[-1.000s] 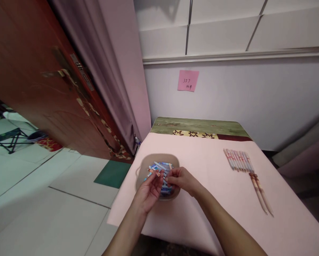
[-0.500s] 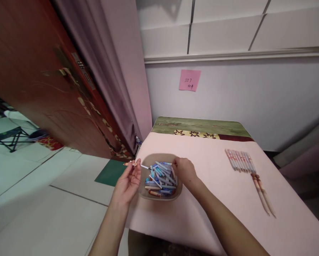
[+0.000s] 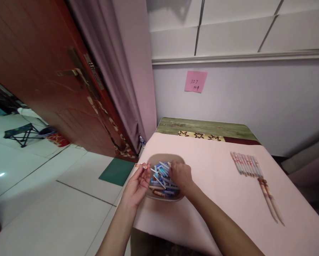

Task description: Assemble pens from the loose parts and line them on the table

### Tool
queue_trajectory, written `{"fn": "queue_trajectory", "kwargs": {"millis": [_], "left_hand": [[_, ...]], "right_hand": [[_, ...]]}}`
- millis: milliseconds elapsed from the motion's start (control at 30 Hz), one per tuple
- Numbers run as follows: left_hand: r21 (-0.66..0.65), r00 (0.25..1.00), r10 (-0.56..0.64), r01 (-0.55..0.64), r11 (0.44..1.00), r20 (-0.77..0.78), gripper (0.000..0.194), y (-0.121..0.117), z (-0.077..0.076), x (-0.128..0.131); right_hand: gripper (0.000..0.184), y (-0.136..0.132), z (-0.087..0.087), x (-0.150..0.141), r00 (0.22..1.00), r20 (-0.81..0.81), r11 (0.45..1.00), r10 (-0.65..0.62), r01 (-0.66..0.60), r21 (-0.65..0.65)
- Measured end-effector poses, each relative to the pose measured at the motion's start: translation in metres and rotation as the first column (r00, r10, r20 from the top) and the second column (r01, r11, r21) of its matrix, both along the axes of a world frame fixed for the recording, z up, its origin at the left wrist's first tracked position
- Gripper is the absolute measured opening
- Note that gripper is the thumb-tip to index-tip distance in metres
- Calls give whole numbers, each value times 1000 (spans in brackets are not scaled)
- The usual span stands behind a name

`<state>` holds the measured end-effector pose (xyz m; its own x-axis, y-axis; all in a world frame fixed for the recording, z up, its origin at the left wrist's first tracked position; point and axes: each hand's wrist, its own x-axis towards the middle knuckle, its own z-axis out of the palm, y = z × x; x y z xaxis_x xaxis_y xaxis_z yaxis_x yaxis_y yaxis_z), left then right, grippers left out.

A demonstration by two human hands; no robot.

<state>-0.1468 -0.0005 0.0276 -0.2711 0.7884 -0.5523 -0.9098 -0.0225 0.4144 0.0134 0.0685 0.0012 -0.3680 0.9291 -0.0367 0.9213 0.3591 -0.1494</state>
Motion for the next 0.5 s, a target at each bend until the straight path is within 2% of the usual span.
{"fn": "queue_trajectory", "kwargs": {"millis": [67,100,167,200,333,500], "left_hand": [[19,999,33,-33,999,-3,24,1,0,-4],[30,999,45,-45,999,-4,24,2,1,-5],[44,999,53,-53,998,-5,23,3,3,-7],[48,999,50,-49,998,-8,23,4,4,-6],[51,1000,-8,8,999,-18,21,8,6,6],[43,998,-62,62,997,-11,19,13,6,27]], "right_hand": [[25,-7,5,9,980,-198,999,-36,38,8],[24,-12,7,15,941,-337,999,-38,32,-21],[23,-23,10,28,815,-578,993,-24,-46,-106],[24,-29,10,34,761,-648,986,-29,-84,-143],[27,-51,9,50,641,-760,969,-106,-105,-223],[27,-59,7,59,601,-782,969,-163,-51,-241]]}}
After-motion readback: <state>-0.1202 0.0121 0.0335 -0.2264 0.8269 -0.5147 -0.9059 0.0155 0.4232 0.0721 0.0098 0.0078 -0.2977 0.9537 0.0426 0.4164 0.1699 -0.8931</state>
